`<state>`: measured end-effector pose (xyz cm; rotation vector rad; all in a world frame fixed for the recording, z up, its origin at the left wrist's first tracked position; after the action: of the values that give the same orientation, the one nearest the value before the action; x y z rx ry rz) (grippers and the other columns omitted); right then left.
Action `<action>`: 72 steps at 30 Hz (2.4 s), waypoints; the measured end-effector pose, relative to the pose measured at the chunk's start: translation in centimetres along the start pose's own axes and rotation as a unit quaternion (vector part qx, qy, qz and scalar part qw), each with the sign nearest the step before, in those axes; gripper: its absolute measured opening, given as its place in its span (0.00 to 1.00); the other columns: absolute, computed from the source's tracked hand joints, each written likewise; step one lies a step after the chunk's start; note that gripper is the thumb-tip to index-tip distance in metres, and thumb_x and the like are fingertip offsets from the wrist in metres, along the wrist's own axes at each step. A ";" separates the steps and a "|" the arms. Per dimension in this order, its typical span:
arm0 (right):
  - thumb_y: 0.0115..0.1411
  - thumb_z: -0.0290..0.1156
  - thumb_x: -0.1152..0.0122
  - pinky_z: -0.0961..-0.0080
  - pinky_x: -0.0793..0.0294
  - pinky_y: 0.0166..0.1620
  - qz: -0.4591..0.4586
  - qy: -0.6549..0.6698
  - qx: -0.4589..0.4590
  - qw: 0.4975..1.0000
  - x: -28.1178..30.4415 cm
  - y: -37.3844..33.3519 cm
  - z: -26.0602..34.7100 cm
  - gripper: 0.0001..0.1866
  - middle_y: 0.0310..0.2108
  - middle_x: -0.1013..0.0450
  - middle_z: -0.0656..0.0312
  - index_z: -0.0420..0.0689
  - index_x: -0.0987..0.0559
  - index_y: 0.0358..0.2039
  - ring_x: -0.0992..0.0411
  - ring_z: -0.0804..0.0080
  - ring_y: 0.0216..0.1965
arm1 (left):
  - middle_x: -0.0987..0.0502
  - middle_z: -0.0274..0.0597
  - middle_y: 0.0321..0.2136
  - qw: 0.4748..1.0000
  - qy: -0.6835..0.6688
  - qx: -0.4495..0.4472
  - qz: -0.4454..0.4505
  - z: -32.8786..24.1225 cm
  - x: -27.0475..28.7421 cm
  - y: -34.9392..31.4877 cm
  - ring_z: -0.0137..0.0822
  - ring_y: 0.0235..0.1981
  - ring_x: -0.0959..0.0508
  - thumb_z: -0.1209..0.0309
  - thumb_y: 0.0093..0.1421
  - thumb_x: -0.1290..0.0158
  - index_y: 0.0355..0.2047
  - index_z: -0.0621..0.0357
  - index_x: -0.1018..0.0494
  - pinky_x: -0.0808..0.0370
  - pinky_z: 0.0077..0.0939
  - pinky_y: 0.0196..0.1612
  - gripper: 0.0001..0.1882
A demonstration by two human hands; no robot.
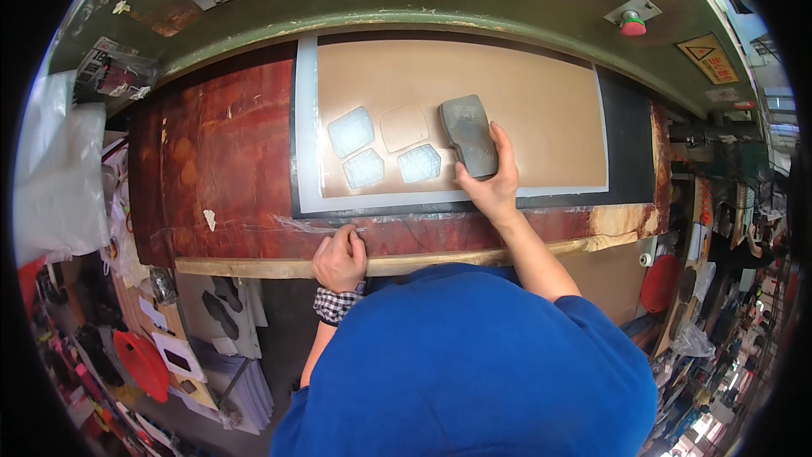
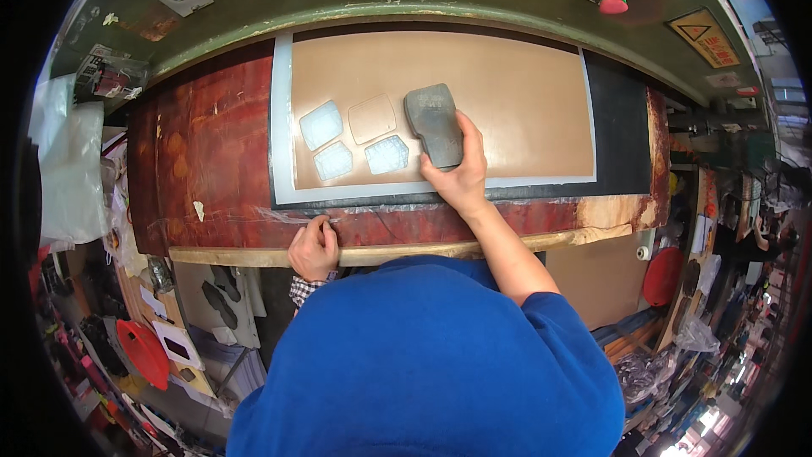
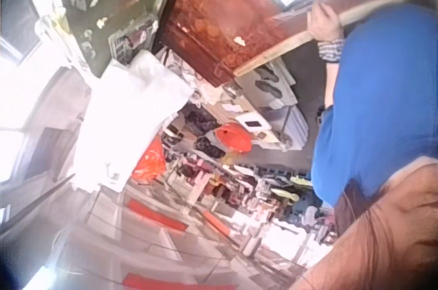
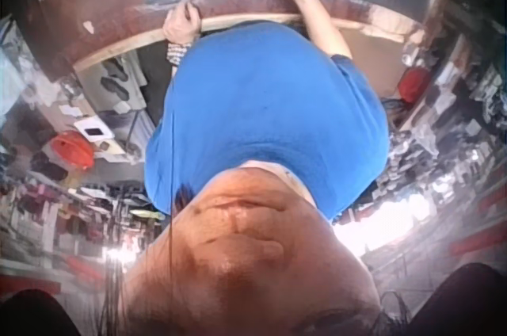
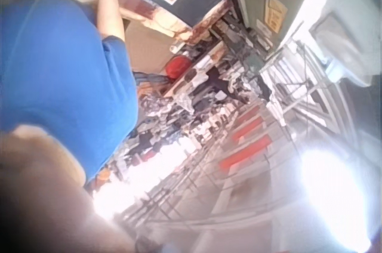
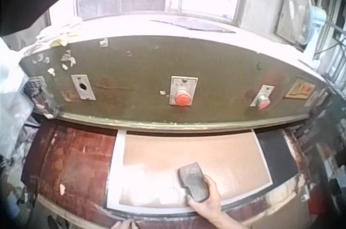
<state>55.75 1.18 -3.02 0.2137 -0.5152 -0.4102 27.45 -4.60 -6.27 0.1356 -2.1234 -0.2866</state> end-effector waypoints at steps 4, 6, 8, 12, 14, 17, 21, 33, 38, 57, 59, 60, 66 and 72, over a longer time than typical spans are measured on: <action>0.60 0.30 0.42 0.62 0.36 0.63 0.016 0.473 -0.245 0.847 0.4 0.9 1.2 0.28 0.56 0.33 0.49 0.32 0.36 0.58 0.33 0.59 0.57 | 0.27 0.39 0.16 1.000 -0.009 0.001 -0.002 0.2 -0.6 1.0 0.42 0.18 0.26 0.72 0.54 0.44 0.31 0.53 0.20 0.28 0.36 0.24 0.05; 0.66 0.39 0.52 0.58 0.40 0.66 0.023 0.624 -0.296 0.723 0.4 1.5 2.3 0.27 0.57 0.34 0.46 0.32 0.36 0.58 0.34 0.55 0.58 | 0.29 0.39 0.14 1.000 -0.012 0.005 -0.013 0.2 -0.9 1.4 0.41 0.17 0.27 0.72 0.54 0.43 0.31 0.52 0.20 0.29 0.36 0.23 0.04; 0.66 0.40 0.53 0.56 0.40 0.66 0.033 0.666 -0.314 0.676 0.9 2.0 3.1 0.28 0.57 0.34 0.45 0.31 0.36 0.58 0.35 0.53 0.59 | 0.29 0.39 0.14 1.000 -0.019 0.008 -0.008 0.1 -1.1 1.7 0.41 0.17 0.27 0.72 0.54 0.43 0.30 0.52 0.20 0.29 0.36 0.23 0.04; 0.65 0.41 0.54 0.53 0.42 0.67 0.041 0.681 -0.349 0.643 0.9 2.0 4.3 0.30 0.60 0.37 0.42 0.31 0.38 0.60 0.40 0.41 0.62 | 0.29 0.39 0.15 0.998 -0.043 0.035 0.022 -1.1 -0.5 2.8 0.40 0.18 0.27 0.74 0.54 0.43 0.32 0.53 0.20 0.30 0.35 0.24 0.06; 0.65 0.39 0.53 0.53 0.45 0.69 0.050 0.681 -0.347 0.643 0.4 1.5 4.7 0.30 0.61 0.38 0.43 0.31 0.39 0.61 0.41 0.45 0.63 | 0.28 0.40 0.17 0.995 -0.098 0.026 0.016 -2.5 0.1 4.3 0.40 0.20 0.27 0.75 0.54 0.42 0.35 0.55 0.20 0.30 0.35 0.26 0.08; 0.65 0.39 0.51 0.60 0.42 0.67 0.074 0.681 -0.337 0.646 -0.6 0.6 5.1 0.29 0.58 0.34 0.47 0.30 0.38 0.60 0.36 0.56 0.60 | 0.24 0.42 0.26 0.979 -0.191 -0.077 -0.002 -6.5 0.2 7.4 0.43 0.28 0.26 0.77 0.53 0.42 0.42 0.61 0.23 0.29 0.35 0.32 0.15; 0.65 0.38 0.51 0.62 0.39 0.63 0.076 0.649 -0.360 0.666 -1.1 -0.4 5.0 0.25 0.54 0.31 0.51 0.34 0.34 0.56 0.33 0.60 0.57 | 0.26 0.46 0.42 0.960 -0.237 -0.142 0.044 -13.3 -1.6 10.1 0.45 0.41 0.27 0.74 0.52 0.40 0.49 0.64 0.26 0.28 0.35 0.43 0.22; 0.63 0.38 0.52 0.58 0.38 0.63 0.044 0.713 -0.317 0.624 2.0 -0.6 4.1 0.29 0.56 0.32 0.46 0.32 0.35 0.59 0.36 0.54 0.60 | 0.26 0.34 0.29 0.884 -0.440 -0.080 0.137 -9.8 -0.5 9.0 0.25 0.33 0.27 0.79 0.55 0.41 0.32 0.58 0.31 0.27 0.21 0.37 0.09; 0.55 0.24 0.38 0.66 0.37 0.61 -0.031 0.396 -0.168 0.902 3.9 1.6 1.6 0.24 0.55 0.32 0.49 0.32 0.29 0.53 0.32 0.62 0.55 | 0.25 0.44 0.30 0.966 -0.214 0.142 0.027 -0.9 1.5 6.3 0.34 0.32 0.23 0.78 0.60 0.49 0.38 0.61 0.32 0.26 0.27 0.37 0.06; 0.57 0.41 0.35 0.55 0.40 0.62 -0.150 -0.106 0.086 0.979 5.5 12.5 -3.2 0.45 0.62 0.41 0.42 0.33 0.48 0.66 0.40 0.50 0.62 | 0.26 0.42 0.22 0.997 -0.056 -0.046 -0.022 -1.4 -2.6 8.5 0.46 0.22 0.25 0.63 0.45 0.29 0.25 0.56 0.30 0.28 0.35 0.25 0.19; 0.63 0.40 0.43 0.54 0.47 0.65 -0.276 -0.122 0.085 0.950 9.9 17.1 -3.2 0.42 0.63 0.44 0.38 0.30 0.52 0.67 0.45 0.46 0.64 | 0.25 0.44 0.22 0.999 -0.032 -0.032 -0.030 -1.4 -3.4 10.1 0.46 0.22 0.24 0.64 0.46 0.29 0.25 0.57 0.29 0.27 0.34 0.25 0.18; 0.65 0.41 0.46 0.54 0.50 0.66 -0.337 -0.155 0.084 0.925 11.7 19.1 -3.1 0.42 0.63 0.46 0.37 0.28 0.54 0.67 0.48 0.44 0.65 | 0.23 0.43 0.23 0.999 -0.026 -0.025 -0.034 -1.4 -3.7 10.7 0.45 0.22 0.22 0.66 0.47 0.30 0.25 0.57 0.27 0.26 0.34 0.26 0.15; 0.64 0.59 0.53 0.46 0.66 0.69 -0.298 -0.249 0.082 0.918 13.1 26.0 -3.2 0.56 0.65 0.70 0.24 0.23 0.67 0.64 0.69 0.32 0.69 | 0.23 0.43 0.21 0.992 -0.071 -0.047 -0.098 -1.2 -5.4 14.8 0.44 0.21 0.22 0.70 0.52 0.35 0.25 0.57 0.23 0.27 0.33 0.25 0.08; 0.64 0.54 0.49 0.46 0.65 0.68 -0.303 -0.250 0.092 0.915 12.9 25.8 -4.3 0.53 0.66 0.69 0.27 0.26 0.67 0.65 0.68 0.34 0.69 | 0.19 0.45 0.29 0.992 -0.070 -0.037 -0.098 -1.5 -6.7 19.9 0.46 0.29 0.19 0.70 0.58 0.40 0.31 0.58 0.20 0.23 0.34 0.32 0.05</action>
<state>76.57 19.21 6.59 0.4598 -0.9983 -1.0394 32.57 15.82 -5.83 0.2887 -2.2377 -0.5031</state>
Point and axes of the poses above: each hand's wrist, its own y-axis towards the middle knuckle, its own x-axis out of the back of the hand, z = x × y, the point moved 2 cm from there along y, towards the middle knuckle
